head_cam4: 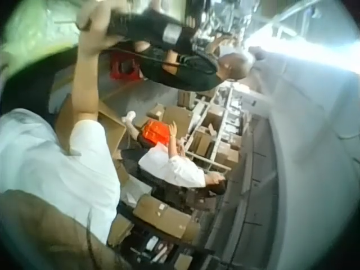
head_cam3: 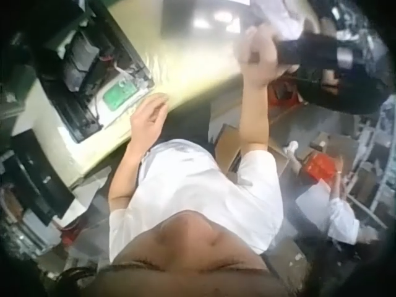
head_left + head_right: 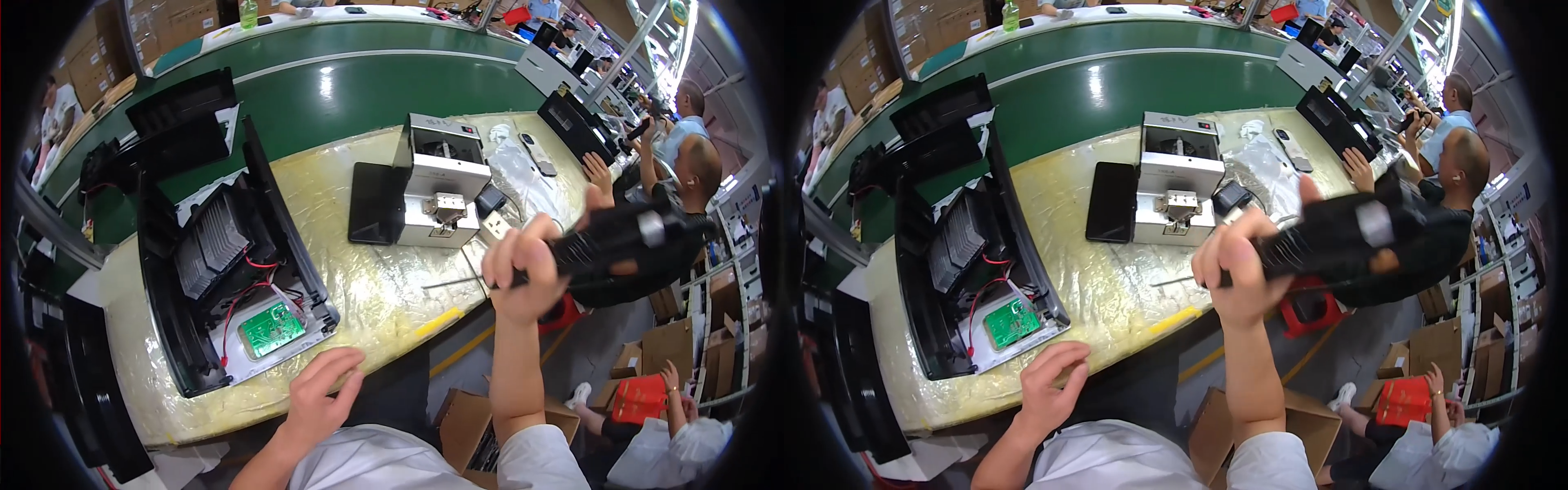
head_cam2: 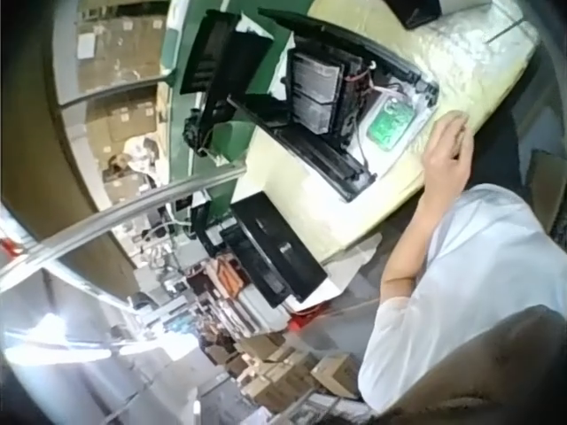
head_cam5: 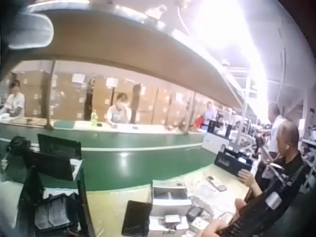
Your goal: Installing cooling fans and heatsinks into electronic device enclosures using an electric screwdriver.
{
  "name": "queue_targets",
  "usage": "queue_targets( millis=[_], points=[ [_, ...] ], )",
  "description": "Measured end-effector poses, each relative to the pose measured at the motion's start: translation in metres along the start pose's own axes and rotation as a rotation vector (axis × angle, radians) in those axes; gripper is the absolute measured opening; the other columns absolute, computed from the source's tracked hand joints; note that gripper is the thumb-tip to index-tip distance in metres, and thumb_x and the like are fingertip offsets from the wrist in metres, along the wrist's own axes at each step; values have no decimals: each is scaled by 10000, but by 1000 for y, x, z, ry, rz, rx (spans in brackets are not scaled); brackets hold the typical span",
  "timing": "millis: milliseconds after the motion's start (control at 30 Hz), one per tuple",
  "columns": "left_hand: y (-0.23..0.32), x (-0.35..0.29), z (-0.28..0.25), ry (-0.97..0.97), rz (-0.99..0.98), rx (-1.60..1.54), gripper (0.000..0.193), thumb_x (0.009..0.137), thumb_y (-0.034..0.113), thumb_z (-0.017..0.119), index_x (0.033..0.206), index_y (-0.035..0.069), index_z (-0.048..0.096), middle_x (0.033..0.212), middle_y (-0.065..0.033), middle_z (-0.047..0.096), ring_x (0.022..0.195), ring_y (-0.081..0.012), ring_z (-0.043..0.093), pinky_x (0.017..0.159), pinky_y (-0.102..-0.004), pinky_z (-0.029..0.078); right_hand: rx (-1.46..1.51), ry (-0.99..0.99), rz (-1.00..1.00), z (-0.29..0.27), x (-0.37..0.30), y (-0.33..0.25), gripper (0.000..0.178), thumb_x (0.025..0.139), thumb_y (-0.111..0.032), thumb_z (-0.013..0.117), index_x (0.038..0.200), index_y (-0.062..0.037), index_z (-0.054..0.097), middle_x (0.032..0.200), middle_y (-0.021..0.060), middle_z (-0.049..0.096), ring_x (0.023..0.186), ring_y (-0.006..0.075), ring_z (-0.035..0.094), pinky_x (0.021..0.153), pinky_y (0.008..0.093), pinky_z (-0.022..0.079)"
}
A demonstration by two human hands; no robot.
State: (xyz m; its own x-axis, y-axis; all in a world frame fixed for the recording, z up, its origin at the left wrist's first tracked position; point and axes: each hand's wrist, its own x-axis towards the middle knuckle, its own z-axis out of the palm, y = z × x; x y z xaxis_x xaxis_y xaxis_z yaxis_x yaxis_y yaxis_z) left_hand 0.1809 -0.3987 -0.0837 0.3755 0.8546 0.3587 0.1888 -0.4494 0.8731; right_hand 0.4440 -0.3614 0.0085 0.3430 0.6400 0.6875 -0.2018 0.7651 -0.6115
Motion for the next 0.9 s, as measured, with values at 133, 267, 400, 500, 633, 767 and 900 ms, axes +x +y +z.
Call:
queue_targets(
  millis=[133, 267, 400, 500, 633, 767, 900],
  points=[
    [8, 28, 16, 16, 93, -38, 389, 814, -54, 740, 1193, -27, 655, 1142, -163, 684, 843, -205, 686, 764, -294, 557, 203, -192, -109, 24, -8, -25, 792, 1001, -73, 488, 1612, -297, 35, 771, 55, 448, 477, 144, 469, 442, 315, 462],
    [12, 44, 25, 37, 210, 8, 457, 797, -26, 783, 1231, -21, 642, 1157, -163, 686, 809, -212, 688, 746, -302, 569, 253, -252, -133, 36, -17, -37, 745, 1028, -96, 448, 1619, -280, 34, 796, 68, 449, 494, 140, 479, 429, 298, 455],
    [9, 40, 22, 102, 352, 91, 309, 799, -37, 777, 1100, -23, 707, 1047, -148, 724, 840, -220, 717, 738, -304, 579, 250, -284, -134, 48, -19, -46, 769, 1021, -105, 483, 1619, -295, 40, 794, 66, 461, 484, 137, 477, 420, 293, 461],
    [12, 32, 15, 130, 282, 18, 220, 801, -54, 765, 1017, -26, 735, 990, -143, 739, 873, -221, 730, 748, -307, 590, 240, -271, -138, 60, -25, -46, 771, 1015, -98, 493, 1619, -292, 53, 780, 61, 465, 457, 131, 464, 410, 293, 462],
    [18, 24, 9, 108, 209, -85, 220, 807, -61, 755, 1024, -27, 739, 1014, -156, 740, 862, -226, 733, 752, -305, 597, 326, -294, -87, 65, -22, -54, 787, 1001, -77, 520, 1616, -290, 78, 760, 58, 475, 428, 127, 448, 395, 299, 463],
    [13, 8, 1, 44, 151, -211, 274, 810, 17, 787, 1075, -13, 724, 1080, -155, 729, 941, -275, 726, 799, -323, 588, 410, -308, -70, 72, -27, -48, 826, 972, -61, 580, 1610, -301, 113, 731, 55, 485, 396, 127, 427, 373, 291, 455],
    [4, -16, -22, 152, 209, 335, 552, 759, 75, 823, 1260, -39, 622, 1286, -186, 630, 1144, -354, 615, 971, -431, 503, 277, -222, -12, 107, -34, -40, 861, 972, -91, 594, 1602, -373, 78, 723, 40, 479, 406, 138, 437, 383, 299, 449]
  ],
)
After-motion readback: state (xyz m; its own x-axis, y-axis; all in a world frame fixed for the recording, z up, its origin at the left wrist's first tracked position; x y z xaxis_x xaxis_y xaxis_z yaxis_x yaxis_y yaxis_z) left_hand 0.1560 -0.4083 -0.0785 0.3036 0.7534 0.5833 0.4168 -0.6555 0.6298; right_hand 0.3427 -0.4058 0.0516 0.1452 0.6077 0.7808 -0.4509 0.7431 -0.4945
